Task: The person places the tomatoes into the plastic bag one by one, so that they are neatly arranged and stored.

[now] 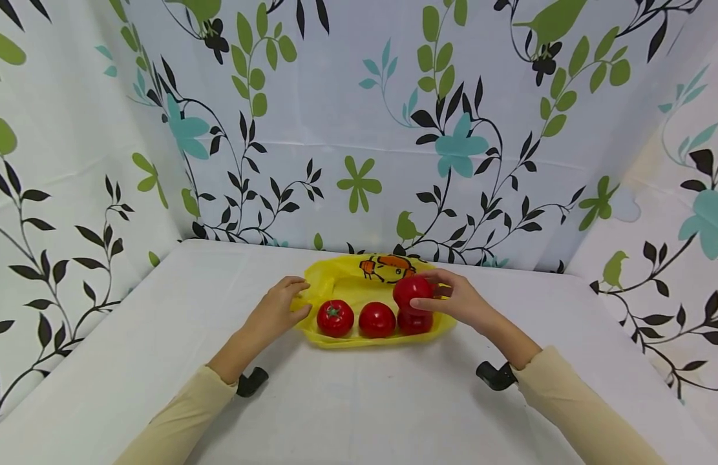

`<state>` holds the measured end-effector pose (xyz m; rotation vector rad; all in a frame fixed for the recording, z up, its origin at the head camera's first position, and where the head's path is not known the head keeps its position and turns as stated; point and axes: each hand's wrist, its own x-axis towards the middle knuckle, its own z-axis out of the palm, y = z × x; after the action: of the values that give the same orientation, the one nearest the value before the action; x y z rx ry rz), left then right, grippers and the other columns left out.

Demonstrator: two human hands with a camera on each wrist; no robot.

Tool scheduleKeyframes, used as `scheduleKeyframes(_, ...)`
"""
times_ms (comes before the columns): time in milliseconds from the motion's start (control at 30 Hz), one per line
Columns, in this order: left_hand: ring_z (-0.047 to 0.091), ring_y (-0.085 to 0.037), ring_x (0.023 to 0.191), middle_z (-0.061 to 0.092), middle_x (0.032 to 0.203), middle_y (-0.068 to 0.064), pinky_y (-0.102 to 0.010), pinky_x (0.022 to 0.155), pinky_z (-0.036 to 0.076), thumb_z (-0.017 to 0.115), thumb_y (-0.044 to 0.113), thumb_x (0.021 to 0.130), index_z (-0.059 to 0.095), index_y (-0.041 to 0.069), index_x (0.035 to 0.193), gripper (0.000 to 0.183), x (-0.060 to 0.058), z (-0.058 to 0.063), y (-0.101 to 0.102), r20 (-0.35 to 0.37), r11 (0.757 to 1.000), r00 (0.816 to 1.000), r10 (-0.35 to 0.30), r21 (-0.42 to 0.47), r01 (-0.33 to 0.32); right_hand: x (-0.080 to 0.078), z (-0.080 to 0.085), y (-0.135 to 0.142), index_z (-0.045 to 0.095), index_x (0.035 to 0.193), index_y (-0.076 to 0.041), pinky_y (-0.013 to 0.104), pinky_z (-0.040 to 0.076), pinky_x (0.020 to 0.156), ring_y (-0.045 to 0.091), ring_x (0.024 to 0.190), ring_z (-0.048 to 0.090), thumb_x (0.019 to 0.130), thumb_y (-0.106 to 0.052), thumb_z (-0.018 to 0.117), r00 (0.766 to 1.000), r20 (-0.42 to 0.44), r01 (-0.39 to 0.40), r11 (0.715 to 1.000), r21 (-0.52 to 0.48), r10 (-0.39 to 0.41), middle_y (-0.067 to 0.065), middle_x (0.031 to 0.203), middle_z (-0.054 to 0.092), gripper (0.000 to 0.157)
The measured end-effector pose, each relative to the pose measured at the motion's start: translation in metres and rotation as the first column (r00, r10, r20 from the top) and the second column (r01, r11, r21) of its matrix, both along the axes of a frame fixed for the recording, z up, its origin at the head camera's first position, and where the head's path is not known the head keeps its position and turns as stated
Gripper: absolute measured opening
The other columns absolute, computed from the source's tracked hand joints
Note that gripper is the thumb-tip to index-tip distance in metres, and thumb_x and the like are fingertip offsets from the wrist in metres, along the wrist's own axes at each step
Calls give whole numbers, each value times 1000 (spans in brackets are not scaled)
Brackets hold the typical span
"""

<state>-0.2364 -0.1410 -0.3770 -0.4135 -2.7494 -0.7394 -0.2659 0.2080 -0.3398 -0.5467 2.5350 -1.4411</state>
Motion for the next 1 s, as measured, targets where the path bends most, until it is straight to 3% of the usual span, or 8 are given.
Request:
scheduleKeyframes(433, 60, -31, 115, 55, 132, -18, -42, 98, 51, 70, 14, 89, 60, -5, 126, 42, 0, 0, -1, 32, 1000, 999, 4, 18, -5, -13, -5, -19, 46, 141, -3, 43, 57, 88, 42, 122, 53, 87, -26, 74, 999, 43, -18, 999, -38, 19, 24, 137, 50, 65)
scheduleKeyframes(1000, 60, -30, 115, 55, 131, -18, -40, 98, 51, 71, 14, 89, 61, -5, 126, 43, 1, 2, 0, 26, 1000, 1000, 13, 13, -13, -25, -11, -39, 48, 140, -11, 47, 55, 91, 37, 124, 50, 86, -34, 74, 999, 39, 15, 1000, 20, -16, 18, 136, 53, 65)
